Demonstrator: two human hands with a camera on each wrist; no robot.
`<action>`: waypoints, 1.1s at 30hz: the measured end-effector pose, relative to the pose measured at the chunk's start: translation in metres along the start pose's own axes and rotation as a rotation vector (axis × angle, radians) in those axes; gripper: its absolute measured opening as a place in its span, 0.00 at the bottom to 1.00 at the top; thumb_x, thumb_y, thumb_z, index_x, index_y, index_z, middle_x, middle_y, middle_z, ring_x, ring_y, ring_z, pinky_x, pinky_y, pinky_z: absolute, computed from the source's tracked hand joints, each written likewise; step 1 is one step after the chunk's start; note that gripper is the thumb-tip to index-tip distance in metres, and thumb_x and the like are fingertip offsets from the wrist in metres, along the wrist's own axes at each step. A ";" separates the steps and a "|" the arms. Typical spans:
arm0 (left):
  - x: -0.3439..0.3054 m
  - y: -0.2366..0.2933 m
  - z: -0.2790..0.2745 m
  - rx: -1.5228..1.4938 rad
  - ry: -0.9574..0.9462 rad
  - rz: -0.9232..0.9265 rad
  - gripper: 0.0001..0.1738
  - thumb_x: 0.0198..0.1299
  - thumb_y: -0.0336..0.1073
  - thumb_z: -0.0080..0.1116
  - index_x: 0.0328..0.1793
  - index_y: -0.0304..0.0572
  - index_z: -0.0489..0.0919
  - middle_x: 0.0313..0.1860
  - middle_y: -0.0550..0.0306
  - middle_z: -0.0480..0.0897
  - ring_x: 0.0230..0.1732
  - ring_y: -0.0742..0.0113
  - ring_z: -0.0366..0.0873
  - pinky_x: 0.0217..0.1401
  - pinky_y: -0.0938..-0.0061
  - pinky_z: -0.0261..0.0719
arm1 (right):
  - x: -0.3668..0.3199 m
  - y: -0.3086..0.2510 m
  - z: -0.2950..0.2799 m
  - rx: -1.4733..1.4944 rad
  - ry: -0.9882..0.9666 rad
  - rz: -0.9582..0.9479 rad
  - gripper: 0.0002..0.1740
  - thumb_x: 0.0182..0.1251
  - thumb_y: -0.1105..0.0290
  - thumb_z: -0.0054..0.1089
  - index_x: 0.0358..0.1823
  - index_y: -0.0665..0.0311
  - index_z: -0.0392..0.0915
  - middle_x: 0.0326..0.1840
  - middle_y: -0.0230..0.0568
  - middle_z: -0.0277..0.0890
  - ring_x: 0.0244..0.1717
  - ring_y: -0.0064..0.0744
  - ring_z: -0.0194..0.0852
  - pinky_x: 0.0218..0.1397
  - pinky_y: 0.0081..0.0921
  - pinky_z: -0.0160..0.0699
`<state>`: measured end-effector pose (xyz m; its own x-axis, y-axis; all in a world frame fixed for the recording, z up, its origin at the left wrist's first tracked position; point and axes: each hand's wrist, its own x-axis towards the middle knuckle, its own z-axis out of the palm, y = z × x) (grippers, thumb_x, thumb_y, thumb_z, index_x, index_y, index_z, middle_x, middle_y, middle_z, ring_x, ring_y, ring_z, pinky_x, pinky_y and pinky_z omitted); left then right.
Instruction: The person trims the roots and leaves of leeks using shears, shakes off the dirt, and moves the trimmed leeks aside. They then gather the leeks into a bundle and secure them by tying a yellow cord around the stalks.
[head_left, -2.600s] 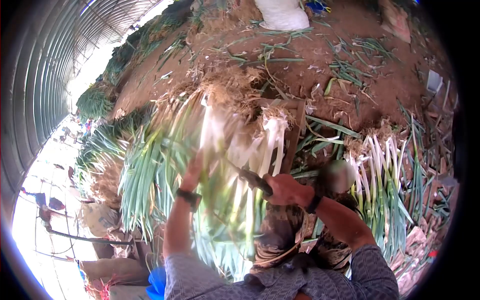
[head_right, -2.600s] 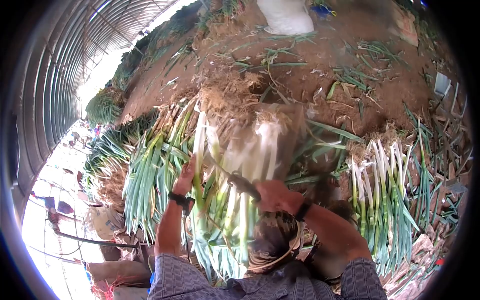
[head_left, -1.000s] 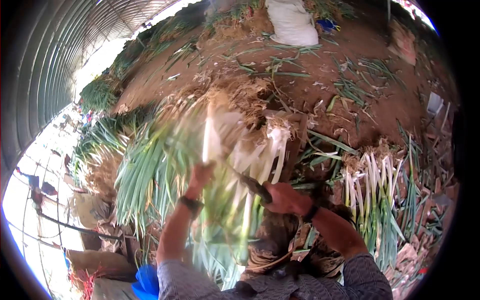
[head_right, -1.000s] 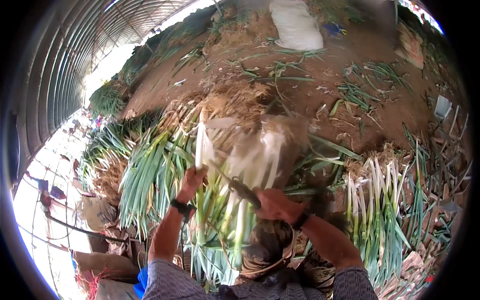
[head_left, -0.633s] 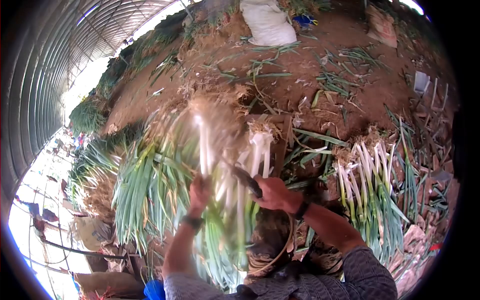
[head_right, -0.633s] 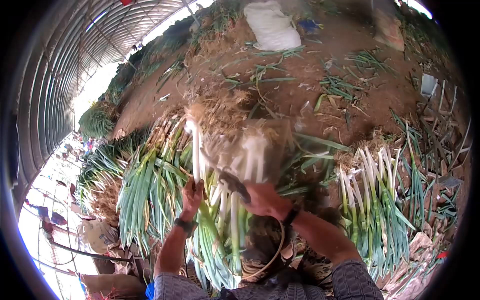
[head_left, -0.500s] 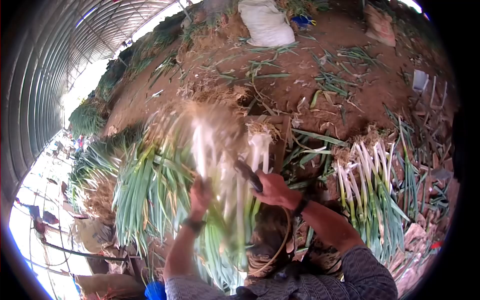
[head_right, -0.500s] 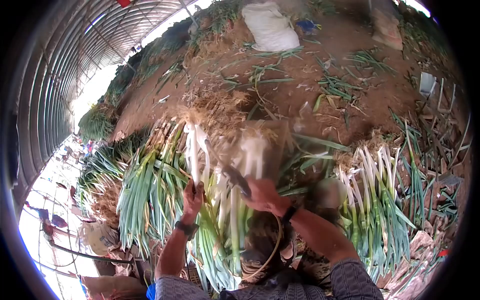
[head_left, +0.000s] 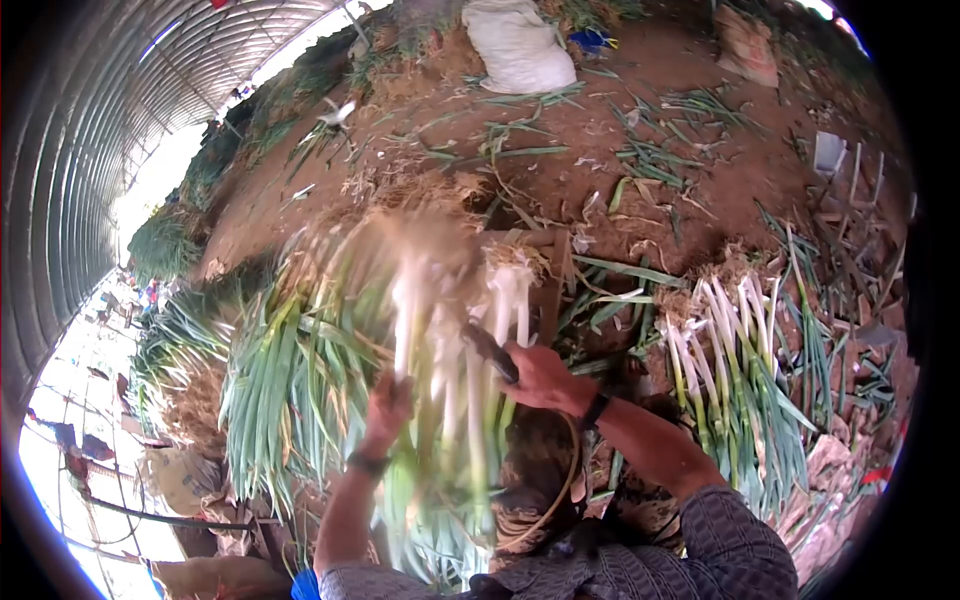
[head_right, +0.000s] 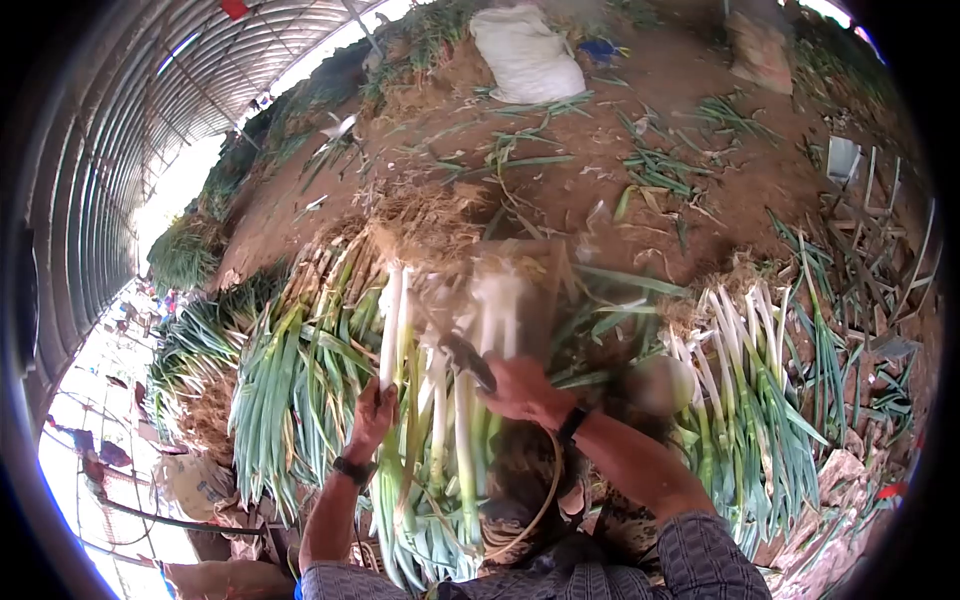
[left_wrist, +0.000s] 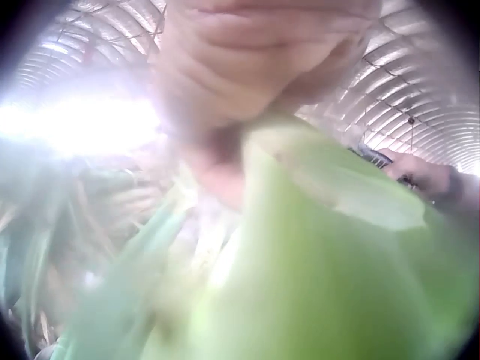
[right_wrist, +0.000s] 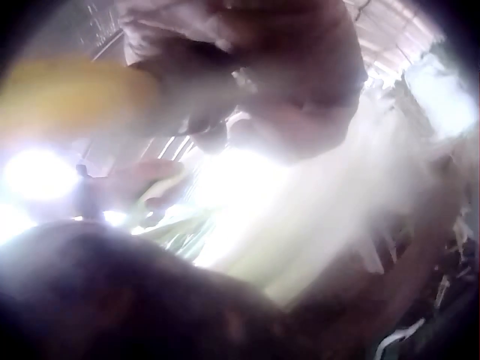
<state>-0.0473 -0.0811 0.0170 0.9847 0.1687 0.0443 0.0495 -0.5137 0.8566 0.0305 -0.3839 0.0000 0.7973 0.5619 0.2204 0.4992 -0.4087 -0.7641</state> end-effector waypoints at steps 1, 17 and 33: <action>-0.003 0.002 0.000 -0.001 -0.003 -0.028 0.13 0.73 0.43 0.53 0.38 0.44 0.70 0.20 0.68 0.70 0.17 0.80 0.68 0.19 0.81 0.65 | 0.000 -0.001 -0.001 0.005 -0.001 -0.011 0.20 0.57 0.57 0.67 0.43 0.62 0.73 0.29 0.50 0.79 0.31 0.57 0.80 0.36 0.48 0.78; -0.010 -0.068 -0.028 0.220 -0.099 -0.094 0.12 0.71 0.41 0.52 0.42 0.39 0.76 0.22 0.64 0.74 0.21 0.75 0.67 0.23 0.72 0.67 | -0.006 0.017 0.019 0.138 -0.226 0.166 0.22 0.56 0.54 0.67 0.36 0.68 0.75 0.26 0.53 0.78 0.29 0.50 0.80 0.35 0.45 0.76; -0.007 -0.040 0.036 0.761 -0.094 0.386 0.41 0.59 0.33 0.65 0.77 0.43 0.59 0.69 0.42 0.71 0.68 0.49 0.71 0.70 0.60 0.69 | -0.033 -0.046 -0.051 0.735 -0.517 0.646 0.14 0.67 0.63 0.62 0.29 0.59 0.69 0.17 0.27 0.67 0.15 0.18 0.67 0.16 0.19 0.64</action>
<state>-0.0501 -0.0915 -0.0361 0.9639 -0.1868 0.1900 -0.2258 -0.9511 0.2106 -0.0019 -0.4208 0.0592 0.5119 0.6994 -0.4988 -0.4197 -0.3031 -0.8556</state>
